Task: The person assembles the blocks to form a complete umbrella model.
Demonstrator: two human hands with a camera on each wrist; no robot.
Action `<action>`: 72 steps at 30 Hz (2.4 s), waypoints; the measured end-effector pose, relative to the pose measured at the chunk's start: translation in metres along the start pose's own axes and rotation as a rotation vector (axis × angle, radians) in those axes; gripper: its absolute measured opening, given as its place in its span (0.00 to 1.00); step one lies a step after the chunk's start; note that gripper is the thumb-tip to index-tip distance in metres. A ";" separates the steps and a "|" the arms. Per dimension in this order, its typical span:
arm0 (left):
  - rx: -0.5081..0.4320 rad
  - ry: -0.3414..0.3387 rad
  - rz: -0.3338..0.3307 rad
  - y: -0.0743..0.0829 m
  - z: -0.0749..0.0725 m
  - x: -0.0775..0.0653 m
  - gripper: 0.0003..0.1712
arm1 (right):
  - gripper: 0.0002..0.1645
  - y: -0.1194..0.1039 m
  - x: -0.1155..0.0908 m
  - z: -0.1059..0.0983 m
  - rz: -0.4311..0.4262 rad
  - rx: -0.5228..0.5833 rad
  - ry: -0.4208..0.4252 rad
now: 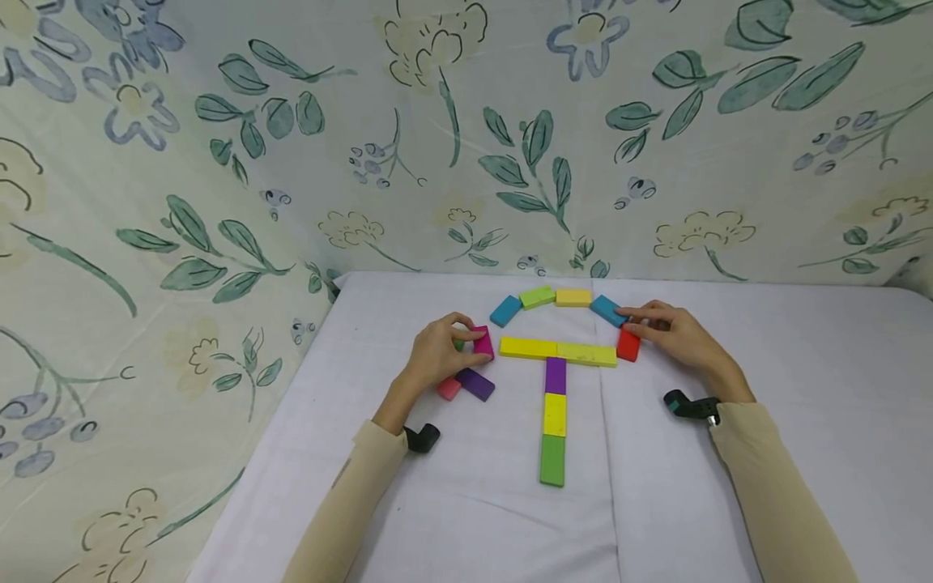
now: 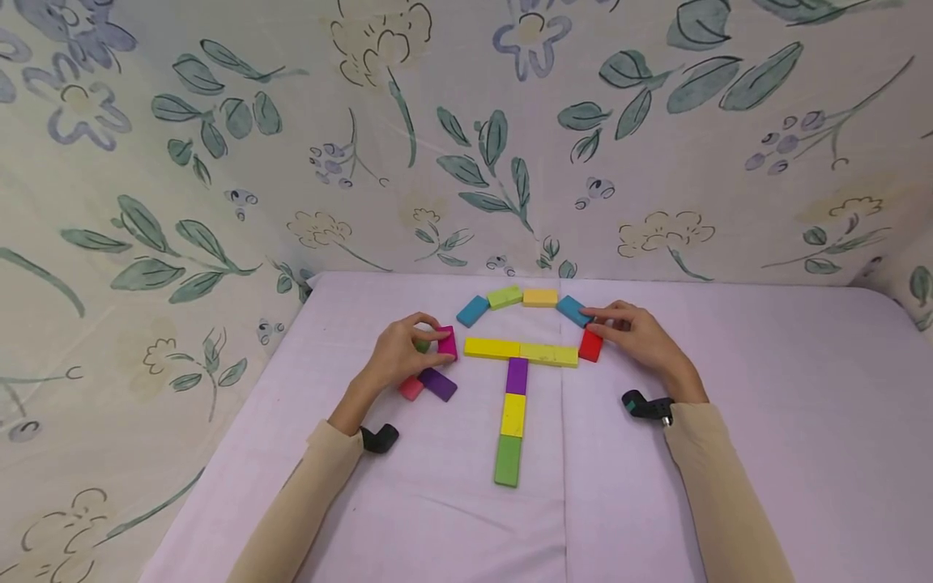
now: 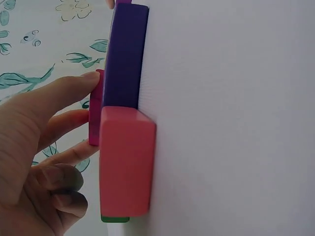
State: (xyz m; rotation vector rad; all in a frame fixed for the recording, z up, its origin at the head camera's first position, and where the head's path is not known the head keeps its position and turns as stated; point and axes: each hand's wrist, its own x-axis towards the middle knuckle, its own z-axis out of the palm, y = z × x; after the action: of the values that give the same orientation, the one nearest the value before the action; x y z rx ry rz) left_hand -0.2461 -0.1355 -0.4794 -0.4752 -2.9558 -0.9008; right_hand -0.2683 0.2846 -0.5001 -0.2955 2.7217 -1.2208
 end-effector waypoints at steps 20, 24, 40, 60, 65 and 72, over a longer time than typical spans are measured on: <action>0.040 -0.061 -0.068 0.002 0.004 0.027 0.28 | 0.29 -0.002 0.002 0.002 0.010 -0.007 -0.006; 0.032 -0.052 -0.059 0.004 0.005 0.028 0.28 | 0.29 -0.001 0.001 0.001 0.012 -0.005 -0.001; 0.031 -0.053 -0.063 0.008 0.005 0.030 0.28 | 0.28 0.001 0.000 -0.002 0.010 -0.002 -0.002; -0.030 -0.106 -0.048 0.001 0.001 0.032 0.24 | 0.28 0.001 0.001 -0.001 0.014 -0.003 -0.006; -0.039 -0.107 -0.056 0.000 0.002 0.034 0.24 | 0.28 0.001 0.001 -0.002 0.017 -0.007 -0.005; -0.049 -0.106 -0.070 0.000 0.003 0.034 0.24 | 0.28 0.002 0.001 -0.001 0.005 0.006 -0.008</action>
State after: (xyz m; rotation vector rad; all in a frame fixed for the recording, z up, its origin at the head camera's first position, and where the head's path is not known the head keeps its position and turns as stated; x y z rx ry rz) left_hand -0.2787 -0.1245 -0.4787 -0.4368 -3.0701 -0.9877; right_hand -0.2697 0.2864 -0.5003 -0.2925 2.7101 -1.2232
